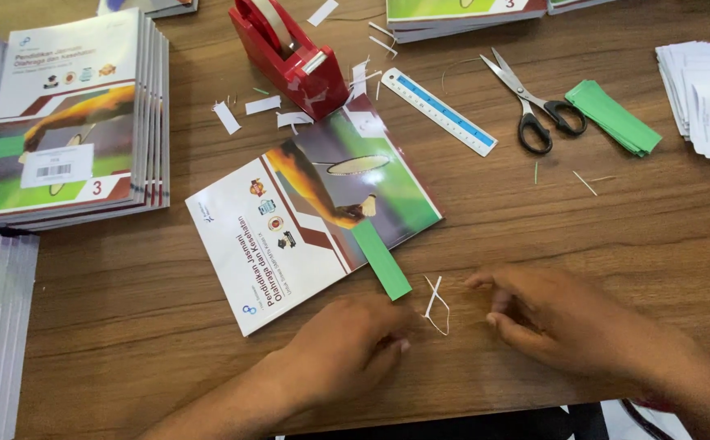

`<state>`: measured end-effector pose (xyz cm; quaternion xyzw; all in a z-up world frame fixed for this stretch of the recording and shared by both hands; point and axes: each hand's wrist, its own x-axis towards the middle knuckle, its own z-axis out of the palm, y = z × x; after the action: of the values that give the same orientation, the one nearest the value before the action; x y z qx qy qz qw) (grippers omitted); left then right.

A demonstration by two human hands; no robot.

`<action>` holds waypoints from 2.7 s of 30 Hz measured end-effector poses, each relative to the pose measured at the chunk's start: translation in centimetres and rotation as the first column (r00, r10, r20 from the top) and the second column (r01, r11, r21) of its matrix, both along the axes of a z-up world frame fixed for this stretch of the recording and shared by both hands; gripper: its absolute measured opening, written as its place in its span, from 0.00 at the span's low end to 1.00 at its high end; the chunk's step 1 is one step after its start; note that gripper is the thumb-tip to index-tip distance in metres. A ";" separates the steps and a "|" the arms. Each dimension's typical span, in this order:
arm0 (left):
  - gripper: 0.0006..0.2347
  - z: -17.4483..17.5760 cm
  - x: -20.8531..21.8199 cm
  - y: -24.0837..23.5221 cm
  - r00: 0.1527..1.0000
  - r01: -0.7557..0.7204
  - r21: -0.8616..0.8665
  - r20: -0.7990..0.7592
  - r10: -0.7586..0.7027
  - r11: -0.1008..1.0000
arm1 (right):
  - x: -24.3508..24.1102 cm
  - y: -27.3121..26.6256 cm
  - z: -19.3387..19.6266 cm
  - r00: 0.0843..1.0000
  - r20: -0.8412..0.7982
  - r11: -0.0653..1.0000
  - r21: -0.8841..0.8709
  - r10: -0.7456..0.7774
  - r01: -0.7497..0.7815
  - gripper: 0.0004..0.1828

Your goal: The person repairs a book spine by applying a green paper strip and securing it with clear adhesive tape. They use scissors to trim the excess tape and paper, then smooth the spine. Finally, they cut a barcode sticker from a separate sheet.

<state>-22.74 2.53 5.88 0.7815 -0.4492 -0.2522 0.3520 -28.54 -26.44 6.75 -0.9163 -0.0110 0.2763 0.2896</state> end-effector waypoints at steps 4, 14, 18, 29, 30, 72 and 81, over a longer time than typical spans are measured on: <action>0.12 1.3 -0.2 -0.6 1.000 -0.030 0.061 0.002 0.030 0.998 | 0.0 -0.3 -1.1 0.999 0.032 0.999 0.025 0.044 -0.045 0.25; 0.20 1.4 0.0 -1.7 0.999 0.033 0.182 0.001 -0.034 0.983 | 0.1 -0.5 -1.5 1.000 -0.019 0.999 0.028 0.019 -0.018 0.27; 0.18 1.0 -0.1 -2.0 0.996 0.040 0.203 0.068 -0.055 0.978 | 0.4 -0.2 -0.8 0.997 -0.077 0.999 -0.032 0.012 -0.014 0.26; 0.16 1.4 -0.2 -1.7 1.000 -0.004 0.206 -0.030 0.010 0.978 | -0.6 -0.7 -2.5 0.971 0.139 0.981 -0.027 0.195 -0.193 0.25; 0.15 1.1 -0.3 -1.6 1.000 -0.023 0.156 -0.005 0.024 0.987 | -0.6 -0.8 -2.8 0.962 0.153 0.974 -0.059 0.227 -0.221 0.28; 0.48 2.5 -2.5 0.0 0.866 0.020 0.169 -0.495 0.067 0.985 | -2.7 0.2 2.4 0.873 -0.476 0.993 0.002 -0.106 0.121 0.55; 0.28 4.6 -1.1 1.7 0.944 -0.090 0.171 -0.300 0.139 0.981 | -5.6 -1.5 -1.9 0.949 -0.296 0.958 0.222 -0.111 0.181 0.22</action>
<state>-23.81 4.22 10.49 0.7818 -0.3210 -0.3851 0.3707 -34.15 -27.90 4.83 -0.8231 0.0643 0.3771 0.4197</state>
